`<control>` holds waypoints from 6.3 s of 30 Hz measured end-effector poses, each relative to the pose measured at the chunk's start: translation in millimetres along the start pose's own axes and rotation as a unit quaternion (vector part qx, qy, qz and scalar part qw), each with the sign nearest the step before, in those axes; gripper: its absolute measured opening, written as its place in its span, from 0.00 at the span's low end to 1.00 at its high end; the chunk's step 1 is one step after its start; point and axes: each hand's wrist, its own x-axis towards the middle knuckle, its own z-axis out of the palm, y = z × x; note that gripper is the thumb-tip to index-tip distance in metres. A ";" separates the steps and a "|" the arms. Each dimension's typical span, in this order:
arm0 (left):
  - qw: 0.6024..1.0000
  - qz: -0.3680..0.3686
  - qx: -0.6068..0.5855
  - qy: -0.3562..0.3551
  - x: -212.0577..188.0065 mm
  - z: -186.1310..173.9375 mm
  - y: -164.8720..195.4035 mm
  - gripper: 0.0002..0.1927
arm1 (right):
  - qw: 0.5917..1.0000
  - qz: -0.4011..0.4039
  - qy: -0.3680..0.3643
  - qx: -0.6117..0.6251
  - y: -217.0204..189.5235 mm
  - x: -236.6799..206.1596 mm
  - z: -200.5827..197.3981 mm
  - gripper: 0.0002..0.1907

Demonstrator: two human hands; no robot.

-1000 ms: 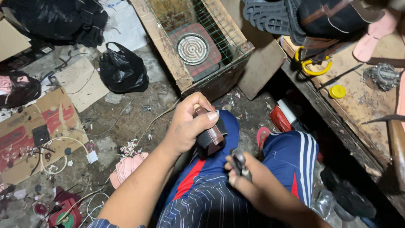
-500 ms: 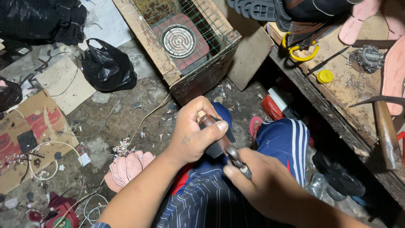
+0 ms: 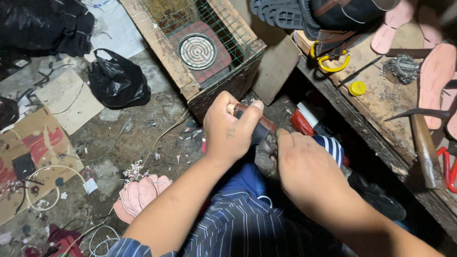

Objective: The person sits on the floor and works a black shoe upper over a last, using pincers to pull and trim the upper material at the sole edge. They hammer the shoe with a cobbler's hammer, press the insole into place, and set the finished shoe on the workbench.

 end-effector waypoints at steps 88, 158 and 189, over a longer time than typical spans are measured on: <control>0.978 0.013 -0.173 -0.120 -2.7 -19.4 -15.8 0.11 | 0.959 0.161 -0.187 0.143 -19.2 -2.4 -17.7 0.16; 0.924 0.142 0.283 -0.216 -22.7 -94.3 44.3 0.15 | 0.934 0.036 -0.259 0.245 -38.7 37.2 6.3 0.15; 0.914 0.084 0.308 -0.250 -32.4 -134.3 32.4 0.19 | 0.975 0.008 -0.152 0.159 -77.6 27.2 66.7 0.19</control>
